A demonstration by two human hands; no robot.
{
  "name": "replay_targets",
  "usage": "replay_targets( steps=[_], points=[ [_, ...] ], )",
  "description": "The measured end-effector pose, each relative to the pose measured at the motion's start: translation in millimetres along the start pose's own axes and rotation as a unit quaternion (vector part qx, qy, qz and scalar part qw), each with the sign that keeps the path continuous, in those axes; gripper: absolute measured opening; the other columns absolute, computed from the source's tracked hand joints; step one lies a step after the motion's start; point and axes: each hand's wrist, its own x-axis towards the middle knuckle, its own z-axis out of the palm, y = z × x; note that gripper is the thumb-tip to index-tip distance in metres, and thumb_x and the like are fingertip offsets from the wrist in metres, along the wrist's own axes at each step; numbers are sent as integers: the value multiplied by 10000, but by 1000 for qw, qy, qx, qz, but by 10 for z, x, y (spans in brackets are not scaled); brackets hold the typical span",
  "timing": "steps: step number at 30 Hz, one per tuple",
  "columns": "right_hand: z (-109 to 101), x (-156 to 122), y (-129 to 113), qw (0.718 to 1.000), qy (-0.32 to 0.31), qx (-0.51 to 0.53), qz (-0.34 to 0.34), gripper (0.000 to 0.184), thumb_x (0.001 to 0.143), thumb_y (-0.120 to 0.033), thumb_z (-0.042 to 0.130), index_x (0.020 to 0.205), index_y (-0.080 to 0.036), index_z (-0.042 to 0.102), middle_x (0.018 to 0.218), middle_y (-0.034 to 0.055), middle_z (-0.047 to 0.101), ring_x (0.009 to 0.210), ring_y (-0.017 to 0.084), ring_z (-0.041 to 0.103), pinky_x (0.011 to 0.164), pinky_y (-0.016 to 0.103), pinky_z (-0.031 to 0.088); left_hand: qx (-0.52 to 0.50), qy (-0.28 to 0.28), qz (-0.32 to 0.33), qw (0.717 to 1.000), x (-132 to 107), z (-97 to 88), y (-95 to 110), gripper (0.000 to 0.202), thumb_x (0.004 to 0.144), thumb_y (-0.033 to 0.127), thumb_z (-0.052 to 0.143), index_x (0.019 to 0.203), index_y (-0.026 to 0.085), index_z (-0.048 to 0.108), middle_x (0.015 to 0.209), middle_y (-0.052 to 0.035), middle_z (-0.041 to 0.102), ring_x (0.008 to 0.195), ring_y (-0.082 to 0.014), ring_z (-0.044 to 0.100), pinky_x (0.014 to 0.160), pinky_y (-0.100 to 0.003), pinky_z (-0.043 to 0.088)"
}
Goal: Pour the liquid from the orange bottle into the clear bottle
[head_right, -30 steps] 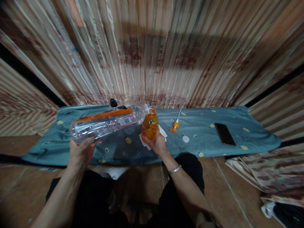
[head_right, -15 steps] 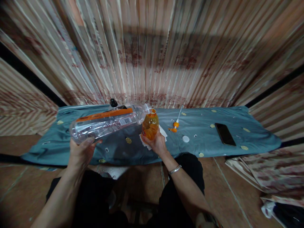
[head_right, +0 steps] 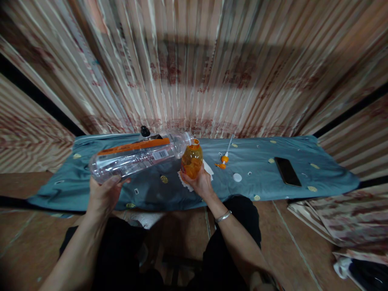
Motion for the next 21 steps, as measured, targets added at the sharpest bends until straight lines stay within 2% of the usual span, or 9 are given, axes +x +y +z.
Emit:
replay_targets(
  steps=[6,21],
  points=[
    [16,3,18,1000,9,-11,0,832,736,-665,827,1348,-155,586,1092,167,825,994,388,808,836,481,647,2,-7,6,1000,3,-11,-8,941,453,292,949,1339,295,634,1326,-101,671,822,-195,643,525,-244,513],
    [3,-4,3,1000,7,-11,-5,835,748,-659,820,1359,-145,575,1103,174,819,1015,389,804,837,475,651,1,-5,7,1000,-3,-3,-3,906,456,300,950,1309,295,641,1263,-91,675,843,-211,641,525,-249,510]
  ],
)
